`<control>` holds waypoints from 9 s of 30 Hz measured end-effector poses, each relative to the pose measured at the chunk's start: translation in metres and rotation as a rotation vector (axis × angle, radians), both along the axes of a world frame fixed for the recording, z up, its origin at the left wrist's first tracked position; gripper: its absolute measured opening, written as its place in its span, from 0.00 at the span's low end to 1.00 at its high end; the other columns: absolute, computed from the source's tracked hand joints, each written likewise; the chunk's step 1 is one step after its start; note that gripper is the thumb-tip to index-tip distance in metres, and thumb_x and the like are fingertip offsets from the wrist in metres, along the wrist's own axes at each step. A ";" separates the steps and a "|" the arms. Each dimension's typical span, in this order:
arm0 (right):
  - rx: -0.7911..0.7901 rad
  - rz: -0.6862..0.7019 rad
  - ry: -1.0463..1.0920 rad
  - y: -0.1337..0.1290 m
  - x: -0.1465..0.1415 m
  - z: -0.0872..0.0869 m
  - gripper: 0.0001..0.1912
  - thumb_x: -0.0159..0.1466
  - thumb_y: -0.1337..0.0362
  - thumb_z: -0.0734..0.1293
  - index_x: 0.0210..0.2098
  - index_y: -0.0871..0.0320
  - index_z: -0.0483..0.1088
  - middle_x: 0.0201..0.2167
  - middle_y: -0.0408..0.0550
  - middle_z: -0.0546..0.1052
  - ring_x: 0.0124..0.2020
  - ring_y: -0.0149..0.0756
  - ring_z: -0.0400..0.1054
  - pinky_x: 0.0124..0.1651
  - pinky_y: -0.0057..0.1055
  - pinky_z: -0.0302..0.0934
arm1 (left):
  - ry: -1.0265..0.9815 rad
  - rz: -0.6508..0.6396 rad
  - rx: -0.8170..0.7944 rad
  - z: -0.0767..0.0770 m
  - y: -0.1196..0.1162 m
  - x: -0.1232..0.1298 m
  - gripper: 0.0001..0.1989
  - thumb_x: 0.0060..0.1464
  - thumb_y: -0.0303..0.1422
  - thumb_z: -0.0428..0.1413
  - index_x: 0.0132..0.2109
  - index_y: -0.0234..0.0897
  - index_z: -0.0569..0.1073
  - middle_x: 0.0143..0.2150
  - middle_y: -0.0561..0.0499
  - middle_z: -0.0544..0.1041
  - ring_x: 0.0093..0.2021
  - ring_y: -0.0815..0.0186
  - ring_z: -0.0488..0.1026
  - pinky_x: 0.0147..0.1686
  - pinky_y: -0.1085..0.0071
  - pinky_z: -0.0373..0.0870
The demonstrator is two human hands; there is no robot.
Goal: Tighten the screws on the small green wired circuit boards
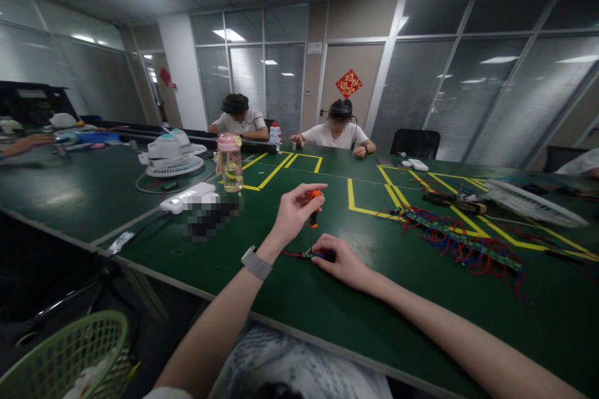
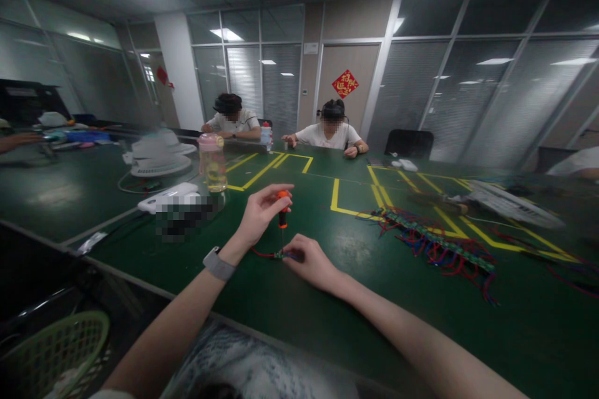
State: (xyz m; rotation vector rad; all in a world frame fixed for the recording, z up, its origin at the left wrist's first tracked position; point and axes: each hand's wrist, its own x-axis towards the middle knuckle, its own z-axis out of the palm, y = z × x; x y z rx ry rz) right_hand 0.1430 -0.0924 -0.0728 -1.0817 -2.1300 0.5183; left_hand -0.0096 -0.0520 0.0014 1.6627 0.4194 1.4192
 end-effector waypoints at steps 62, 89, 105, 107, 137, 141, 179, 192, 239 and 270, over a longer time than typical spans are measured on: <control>0.004 0.009 0.018 0.002 0.001 -0.003 0.05 0.58 0.71 0.66 0.34 0.60 0.74 0.32 0.46 0.71 0.33 0.32 0.66 0.37 0.29 0.62 | -0.065 -0.127 -0.073 -0.001 0.002 0.001 0.17 0.56 0.36 0.53 0.51 0.37 0.72 0.49 0.44 0.74 0.43 0.61 0.74 0.42 0.63 0.72; -0.022 0.013 0.027 0.001 0.001 -0.002 0.05 0.57 0.72 0.66 0.34 0.61 0.74 0.32 0.47 0.71 0.33 0.32 0.66 0.37 0.29 0.62 | -0.017 -0.021 -0.010 -0.002 0.002 -0.001 0.16 0.52 0.35 0.58 0.48 0.35 0.74 0.41 0.46 0.76 0.36 0.67 0.73 0.38 0.70 0.71; -0.014 0.015 0.027 0.002 0.001 -0.004 0.06 0.57 0.72 0.67 0.34 0.61 0.74 0.32 0.47 0.71 0.33 0.33 0.66 0.38 0.30 0.62 | 0.037 0.108 0.089 -0.002 0.004 -0.002 0.12 0.49 0.34 0.60 0.42 0.38 0.77 0.41 0.49 0.73 0.39 0.68 0.70 0.39 0.73 0.68; -0.021 0.013 0.030 0.002 0.000 -0.004 0.06 0.57 0.72 0.66 0.34 0.61 0.74 0.32 0.48 0.71 0.33 0.33 0.67 0.38 0.30 0.63 | 0.017 0.088 0.081 -0.002 0.005 -0.003 0.12 0.55 0.35 0.55 0.44 0.38 0.77 0.47 0.47 0.71 0.45 0.65 0.70 0.42 0.72 0.68; -0.009 0.004 0.013 0.000 0.000 0.000 0.05 0.57 0.72 0.66 0.33 0.60 0.73 0.32 0.46 0.71 0.32 0.32 0.66 0.37 0.29 0.62 | -0.025 -0.126 0.013 0.000 0.001 -0.001 0.13 0.57 0.35 0.52 0.47 0.36 0.75 0.50 0.45 0.73 0.49 0.61 0.71 0.45 0.67 0.70; -0.010 -0.002 0.012 0.000 -0.001 0.000 0.05 0.57 0.71 0.66 0.33 0.60 0.73 0.32 0.46 0.71 0.32 0.32 0.66 0.36 0.29 0.62 | -0.053 -0.193 -0.056 0.001 -0.001 0.000 0.15 0.56 0.35 0.53 0.50 0.35 0.73 0.53 0.43 0.71 0.48 0.57 0.73 0.40 0.65 0.74; -0.003 0.014 0.014 0.000 0.000 -0.001 0.06 0.58 0.71 0.66 0.34 0.60 0.74 0.32 0.46 0.71 0.32 0.32 0.66 0.36 0.29 0.62 | 0.017 0.011 0.102 0.002 0.000 -0.003 0.11 0.55 0.34 0.54 0.43 0.37 0.77 0.49 0.45 0.72 0.51 0.61 0.69 0.45 0.70 0.71; -0.009 0.011 0.000 0.000 0.000 0.001 0.06 0.58 0.73 0.66 0.34 0.61 0.74 0.31 0.47 0.71 0.32 0.32 0.65 0.36 0.29 0.61 | 0.000 -0.020 0.015 0.001 -0.002 -0.002 0.13 0.49 0.34 0.60 0.43 0.33 0.76 0.40 0.46 0.77 0.38 0.66 0.73 0.37 0.71 0.72; 0.000 0.000 -0.001 0.000 -0.001 0.000 0.05 0.58 0.71 0.66 0.34 0.60 0.74 0.31 0.46 0.71 0.32 0.31 0.65 0.36 0.28 0.61 | -0.075 -0.243 -0.074 0.001 -0.002 0.000 0.15 0.57 0.36 0.51 0.49 0.35 0.73 0.50 0.42 0.73 0.45 0.59 0.74 0.42 0.62 0.72; 0.006 0.008 0.011 0.000 0.001 -0.002 0.05 0.58 0.70 0.66 0.34 0.59 0.74 0.31 0.45 0.71 0.32 0.31 0.65 0.35 0.28 0.60 | -0.073 -0.140 -0.098 0.000 0.000 -0.001 0.15 0.54 0.36 0.55 0.47 0.34 0.74 0.41 0.44 0.76 0.36 0.65 0.74 0.35 0.70 0.72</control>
